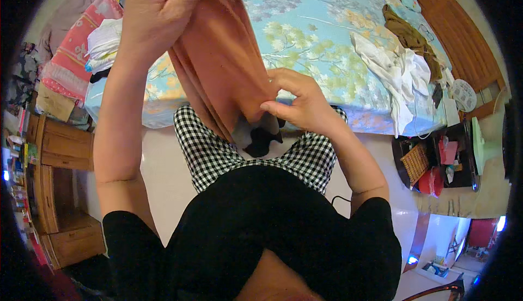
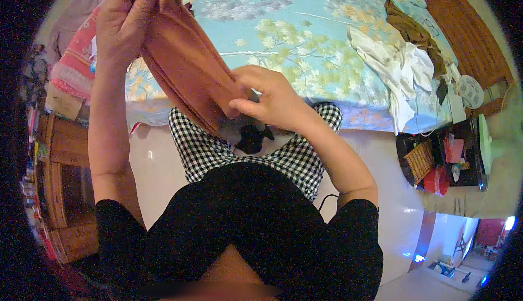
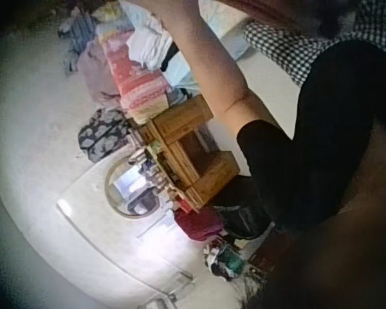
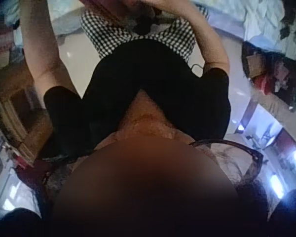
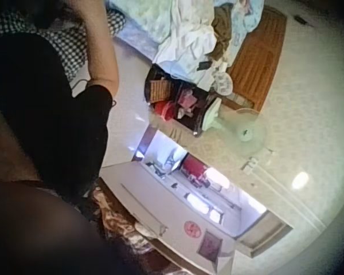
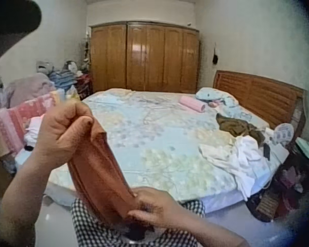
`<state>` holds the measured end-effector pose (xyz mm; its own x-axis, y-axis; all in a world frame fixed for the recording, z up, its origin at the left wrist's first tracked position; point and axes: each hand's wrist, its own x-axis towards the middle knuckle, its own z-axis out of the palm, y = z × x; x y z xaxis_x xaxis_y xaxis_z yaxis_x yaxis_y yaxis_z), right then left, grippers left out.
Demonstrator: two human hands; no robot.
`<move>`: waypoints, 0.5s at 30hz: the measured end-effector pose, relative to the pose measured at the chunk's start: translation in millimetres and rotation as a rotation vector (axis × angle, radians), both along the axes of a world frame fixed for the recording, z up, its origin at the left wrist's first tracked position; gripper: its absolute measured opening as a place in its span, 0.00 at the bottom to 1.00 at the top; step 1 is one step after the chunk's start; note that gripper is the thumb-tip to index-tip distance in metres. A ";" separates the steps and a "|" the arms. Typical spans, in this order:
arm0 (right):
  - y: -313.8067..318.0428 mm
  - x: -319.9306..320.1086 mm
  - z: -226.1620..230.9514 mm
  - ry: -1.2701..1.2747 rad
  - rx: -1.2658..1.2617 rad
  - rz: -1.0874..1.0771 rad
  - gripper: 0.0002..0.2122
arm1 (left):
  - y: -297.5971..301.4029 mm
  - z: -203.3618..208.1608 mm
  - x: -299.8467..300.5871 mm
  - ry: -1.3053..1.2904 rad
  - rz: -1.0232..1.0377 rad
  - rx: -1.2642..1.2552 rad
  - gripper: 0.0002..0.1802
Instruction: Folding various articles of clothing, including pants and shirts, on a floral-patterned bedspread.
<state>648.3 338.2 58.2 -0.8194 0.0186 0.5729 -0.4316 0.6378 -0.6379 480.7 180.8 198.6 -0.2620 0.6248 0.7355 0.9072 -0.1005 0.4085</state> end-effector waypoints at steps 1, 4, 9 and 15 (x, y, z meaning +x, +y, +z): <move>0.5 -1.2 -3.8 0.000 0.005 0.008 0.08 | 6.5 -2.8 -6.8 0.111 -0.040 0.093 0.04; 5.4 0.4 -3.5 -0.181 -0.494 -0.087 0.07 | 6.1 -2.6 -5.0 0.243 0.012 0.191 0.06; 30.6 0.5 42.7 0.155 -0.421 -0.251 0.11 | -2.9 15.4 -18.6 0.137 0.072 0.208 0.07; 24.6 3.6 61.9 -0.076 -0.221 -0.236 0.12 | -10.2 47.5 -25.1 0.282 0.119 0.291 0.10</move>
<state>651.9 362.8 120.0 -0.8178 0.3299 0.4715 -0.2346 0.5569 -0.7967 455.5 170.6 246.1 -0.0832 0.3584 0.9299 0.9916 -0.0630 0.1130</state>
